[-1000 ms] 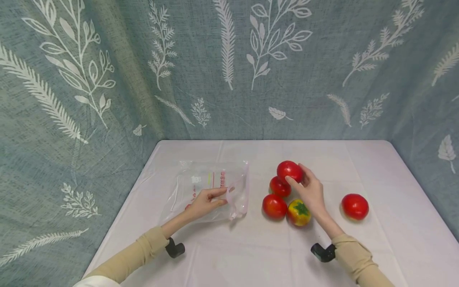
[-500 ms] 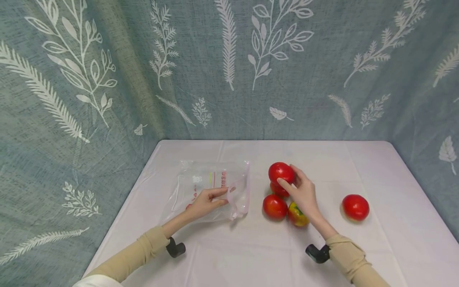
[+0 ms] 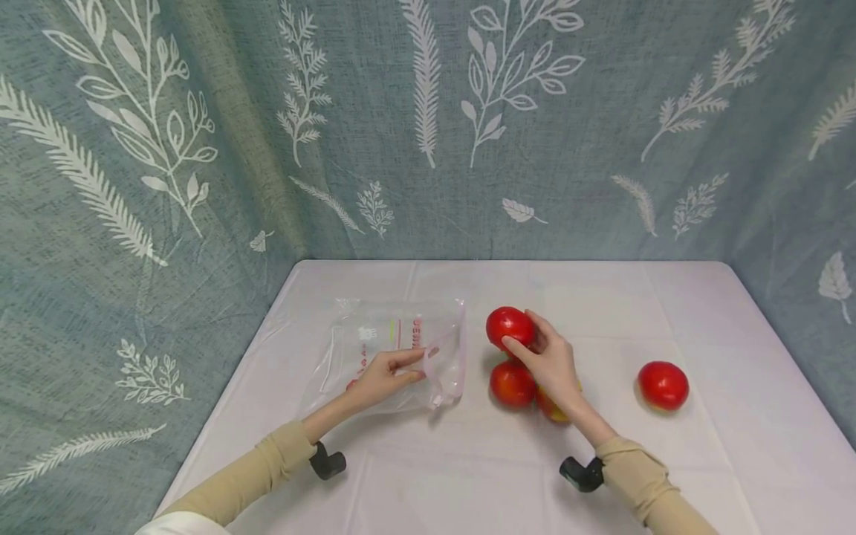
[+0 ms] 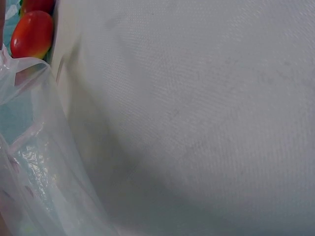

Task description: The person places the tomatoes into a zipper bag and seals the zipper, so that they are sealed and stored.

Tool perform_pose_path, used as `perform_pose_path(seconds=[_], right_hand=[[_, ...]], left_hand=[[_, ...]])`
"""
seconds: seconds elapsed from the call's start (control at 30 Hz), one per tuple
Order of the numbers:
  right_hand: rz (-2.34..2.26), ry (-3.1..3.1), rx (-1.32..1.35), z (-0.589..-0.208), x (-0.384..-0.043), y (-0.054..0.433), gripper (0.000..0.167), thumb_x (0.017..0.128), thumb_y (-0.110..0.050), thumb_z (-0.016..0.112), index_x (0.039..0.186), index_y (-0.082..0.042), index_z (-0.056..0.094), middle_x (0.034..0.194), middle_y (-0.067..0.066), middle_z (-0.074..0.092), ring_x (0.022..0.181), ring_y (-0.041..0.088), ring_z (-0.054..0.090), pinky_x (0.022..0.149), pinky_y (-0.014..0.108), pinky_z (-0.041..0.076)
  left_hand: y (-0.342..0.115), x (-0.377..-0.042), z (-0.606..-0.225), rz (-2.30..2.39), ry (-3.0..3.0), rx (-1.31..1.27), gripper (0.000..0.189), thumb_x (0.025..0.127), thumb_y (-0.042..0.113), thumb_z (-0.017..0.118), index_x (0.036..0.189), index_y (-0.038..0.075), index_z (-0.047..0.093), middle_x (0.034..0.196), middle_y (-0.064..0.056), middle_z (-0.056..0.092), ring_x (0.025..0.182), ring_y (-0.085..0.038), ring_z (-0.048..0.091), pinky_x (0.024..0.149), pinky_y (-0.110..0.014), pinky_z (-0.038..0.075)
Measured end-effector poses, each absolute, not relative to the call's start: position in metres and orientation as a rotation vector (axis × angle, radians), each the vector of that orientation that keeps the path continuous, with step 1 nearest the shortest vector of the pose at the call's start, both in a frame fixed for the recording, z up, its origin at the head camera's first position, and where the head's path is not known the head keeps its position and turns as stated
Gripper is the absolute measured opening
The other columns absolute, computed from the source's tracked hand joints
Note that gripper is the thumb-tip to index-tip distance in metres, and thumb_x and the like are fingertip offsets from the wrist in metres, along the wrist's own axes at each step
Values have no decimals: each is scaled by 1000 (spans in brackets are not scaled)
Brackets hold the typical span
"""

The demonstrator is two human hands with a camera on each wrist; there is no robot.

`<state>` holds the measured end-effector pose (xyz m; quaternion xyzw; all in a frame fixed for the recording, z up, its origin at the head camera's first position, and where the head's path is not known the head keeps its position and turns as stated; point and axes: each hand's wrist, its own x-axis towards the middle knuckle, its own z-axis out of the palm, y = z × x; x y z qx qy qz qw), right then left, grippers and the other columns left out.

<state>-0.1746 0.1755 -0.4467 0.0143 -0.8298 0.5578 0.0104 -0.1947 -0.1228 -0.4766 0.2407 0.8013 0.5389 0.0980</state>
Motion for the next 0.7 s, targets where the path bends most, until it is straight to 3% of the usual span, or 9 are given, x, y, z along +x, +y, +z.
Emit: perform_pose_path(seconds=[0.33, 0.7], right_hand=[[1717, -2636, 114, -449, -172, 159, 70, 88, -31, 67, 146, -6, 34, 145, 21, 42, 130, 39, 46, 100, 48, 45], [1715, -2671, 169, -456, -172, 147, 69, 85, -29, 71, 142, -6, 40, 137, 20, 50, 120, 38, 55, 94, 48, 52]], left_hand=[[-123, -195, -476, 1598, 2393, 782, 41, 86, 5, 66, 124, -9, 57, 128, -24, 58, 119, -24, 55, 82, -10, 49], [-122, -195, -473, 1573, 2415, 719, 41, 85, 5, 67, 124, -6, 58, 127, -20, 60, 116, -15, 55, 79, -7, 46]])
